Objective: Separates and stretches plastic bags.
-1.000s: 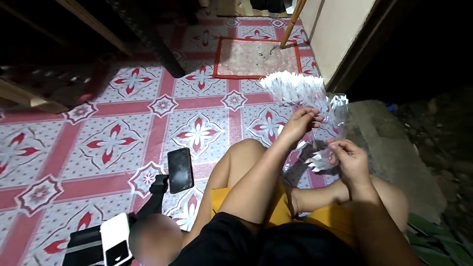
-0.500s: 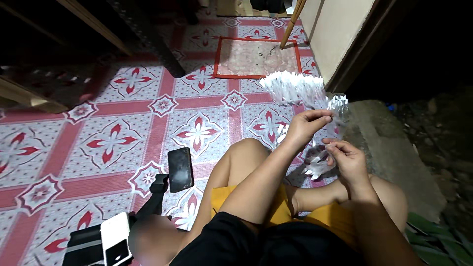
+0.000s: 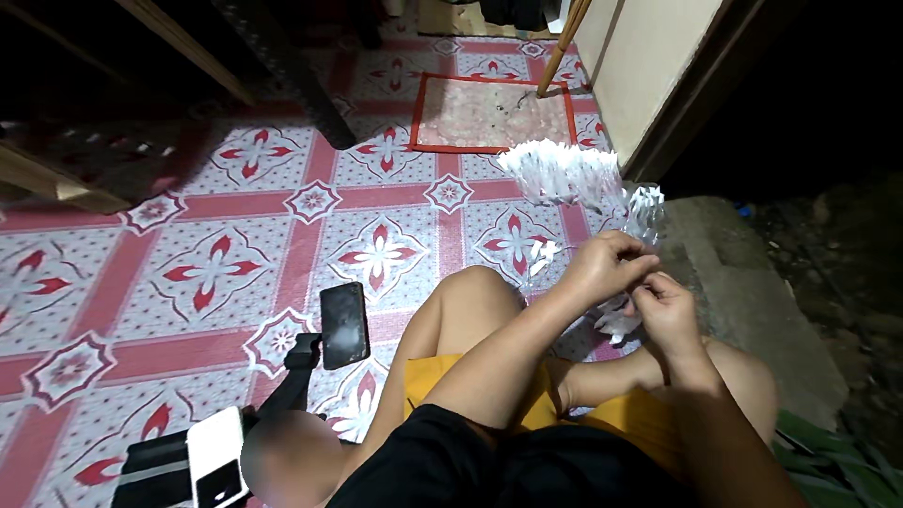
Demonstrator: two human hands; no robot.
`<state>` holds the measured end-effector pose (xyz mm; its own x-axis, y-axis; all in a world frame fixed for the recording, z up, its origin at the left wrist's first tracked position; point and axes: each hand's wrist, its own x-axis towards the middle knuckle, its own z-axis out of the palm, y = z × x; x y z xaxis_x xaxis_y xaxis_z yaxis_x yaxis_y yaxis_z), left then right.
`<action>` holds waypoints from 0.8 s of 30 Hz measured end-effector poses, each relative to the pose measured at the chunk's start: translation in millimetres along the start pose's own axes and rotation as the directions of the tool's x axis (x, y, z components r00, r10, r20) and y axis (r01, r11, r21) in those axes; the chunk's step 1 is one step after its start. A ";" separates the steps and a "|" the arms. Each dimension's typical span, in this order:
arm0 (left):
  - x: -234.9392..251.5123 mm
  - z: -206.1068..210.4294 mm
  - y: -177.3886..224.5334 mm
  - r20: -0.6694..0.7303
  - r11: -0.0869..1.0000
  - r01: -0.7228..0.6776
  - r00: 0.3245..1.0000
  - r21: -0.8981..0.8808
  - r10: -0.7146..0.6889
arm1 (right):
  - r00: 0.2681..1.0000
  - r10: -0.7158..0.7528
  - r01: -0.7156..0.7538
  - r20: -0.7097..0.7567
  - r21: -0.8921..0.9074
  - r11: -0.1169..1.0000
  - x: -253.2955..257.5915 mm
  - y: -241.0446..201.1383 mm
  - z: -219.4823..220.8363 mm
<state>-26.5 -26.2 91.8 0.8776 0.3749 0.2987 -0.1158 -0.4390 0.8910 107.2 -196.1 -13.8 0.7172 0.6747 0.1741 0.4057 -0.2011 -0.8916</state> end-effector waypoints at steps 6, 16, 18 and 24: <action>-0.5 -3.5 3.5 -0.073 0.990 0.099 0.992 -0.105 -0.107 | 0.999 0.004 -0.004 0.033 0.000 1.000 1.8 1.2 -3.9; -1.7 0.8 8.1 -0.085 0.990 0.052 0.994 -0.128 -0.064 | 0.998 0.040 -0.040 -0.042 0.008 0.999 -4.6 -10.3 2.3; -2.0 1.0 9.4 -0.101 0.991 0.065 0.992 -0.120 -0.077 | 0.997 0.058 -0.058 -0.040 0.006 0.998 -4.9 -13.1 3.8; -2.5 1.3 11.0 -0.153 0.976 0.094 0.980 -0.199 -0.125 | 0.997 0.068 -0.066 -0.035 0.050 0.997 -5.5 -18.5 9.5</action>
<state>-29.4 -33.0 100.4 0.8037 0.5474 0.2334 -0.1233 -0.2305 0.9652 90.3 -189.3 -2.3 0.7626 0.6340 0.1282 0.3286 -0.2091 -0.9210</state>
